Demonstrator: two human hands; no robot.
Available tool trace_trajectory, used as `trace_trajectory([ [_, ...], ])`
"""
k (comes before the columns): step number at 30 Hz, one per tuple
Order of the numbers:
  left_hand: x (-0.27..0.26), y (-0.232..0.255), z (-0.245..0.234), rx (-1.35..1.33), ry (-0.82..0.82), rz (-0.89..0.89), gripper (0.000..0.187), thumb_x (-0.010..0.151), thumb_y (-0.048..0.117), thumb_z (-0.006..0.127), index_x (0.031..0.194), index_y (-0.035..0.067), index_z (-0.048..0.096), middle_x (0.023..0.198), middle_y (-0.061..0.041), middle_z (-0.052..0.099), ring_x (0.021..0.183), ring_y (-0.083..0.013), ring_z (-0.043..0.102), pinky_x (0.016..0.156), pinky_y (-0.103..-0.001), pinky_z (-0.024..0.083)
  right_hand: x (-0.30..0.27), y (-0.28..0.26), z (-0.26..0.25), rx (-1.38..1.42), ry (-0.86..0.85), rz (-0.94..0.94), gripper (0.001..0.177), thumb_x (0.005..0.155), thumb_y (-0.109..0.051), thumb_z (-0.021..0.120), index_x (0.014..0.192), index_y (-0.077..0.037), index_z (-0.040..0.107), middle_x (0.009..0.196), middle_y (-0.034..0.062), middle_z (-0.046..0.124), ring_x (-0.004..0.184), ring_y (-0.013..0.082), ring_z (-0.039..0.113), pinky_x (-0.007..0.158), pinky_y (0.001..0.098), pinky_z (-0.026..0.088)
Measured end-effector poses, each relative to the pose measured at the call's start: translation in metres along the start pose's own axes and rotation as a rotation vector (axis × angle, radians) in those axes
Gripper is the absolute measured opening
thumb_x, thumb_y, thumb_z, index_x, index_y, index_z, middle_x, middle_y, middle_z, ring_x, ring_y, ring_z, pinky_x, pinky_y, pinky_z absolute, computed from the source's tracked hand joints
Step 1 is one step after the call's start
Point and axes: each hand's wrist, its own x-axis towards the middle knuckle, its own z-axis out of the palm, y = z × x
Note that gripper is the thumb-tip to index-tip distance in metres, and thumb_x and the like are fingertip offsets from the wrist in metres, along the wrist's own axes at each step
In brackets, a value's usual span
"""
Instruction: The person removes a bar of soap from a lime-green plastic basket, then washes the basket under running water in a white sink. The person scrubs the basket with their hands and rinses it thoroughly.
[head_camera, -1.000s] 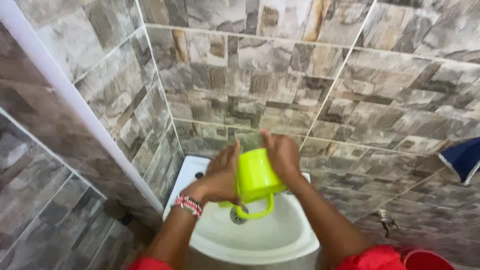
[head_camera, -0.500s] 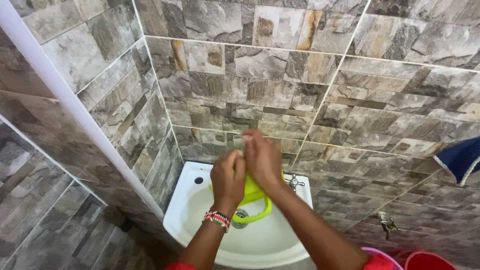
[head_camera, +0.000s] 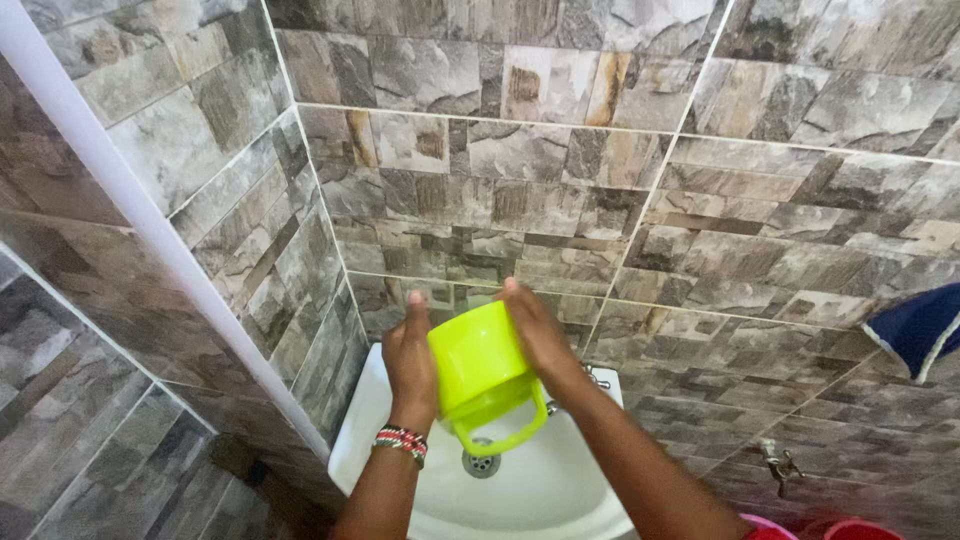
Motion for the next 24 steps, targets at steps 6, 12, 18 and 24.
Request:
trace_trajectory([
  [6,0.005,-0.023,-0.012,-0.296,-0.051,-0.148,0.057,0.105,0.050,0.058,0.067,0.008,0.050,0.062,0.002,0.045,0.057,-0.0134,0.040,0.054,-0.035,0.036,0.010,0.024,-0.011,0.245,-0.031,0.154,0.064,0.102,-0.062,0.050,0.067,-0.009,0.051,0.061,0.0017,0.050,0.057,0.0174,0.044,0.054,0.0387,0.041],
  [12,-0.001,-0.011,0.010,0.316,-0.201,0.498,0.037,0.108,0.040,0.049,0.102,0.010,0.069,0.098,-0.008,0.070,0.093,-0.0268,0.066,0.083,-0.038,0.051,0.023,0.066,0.002,-0.174,0.149,-0.159,0.059,0.111,-0.051,0.046,0.079,-0.003,0.063,0.073,0.0117,0.060,0.068,0.0259,0.054,0.062,0.0413,0.047],
  [18,-0.035,0.027,0.015,0.623,-0.601,0.757,0.095,0.071,0.033,0.078,0.150,0.005,0.034,0.142,-0.021,0.050,0.135,-0.0415,0.044,0.109,-0.059,0.031,0.058,0.082,0.005,-0.230,0.156,-0.248,0.037,0.105,-0.031,0.046,0.106,-0.005,0.072,0.096,0.0207,0.075,0.085,0.0344,0.074,0.077,0.0411,0.055],
  [24,-0.036,0.024,0.015,0.924,-0.514,0.639,0.113,0.059,0.028,0.081,0.154,0.004,0.025,0.132,-0.021,0.053,0.127,-0.0420,0.046,0.105,-0.058,0.035,0.048,0.072,0.022,-0.008,0.156,-0.257,0.037,0.103,-0.031,0.050,0.122,-0.007,0.070,0.113,0.0183,0.075,0.102,0.0348,0.069,0.089,0.0395,0.054],
])
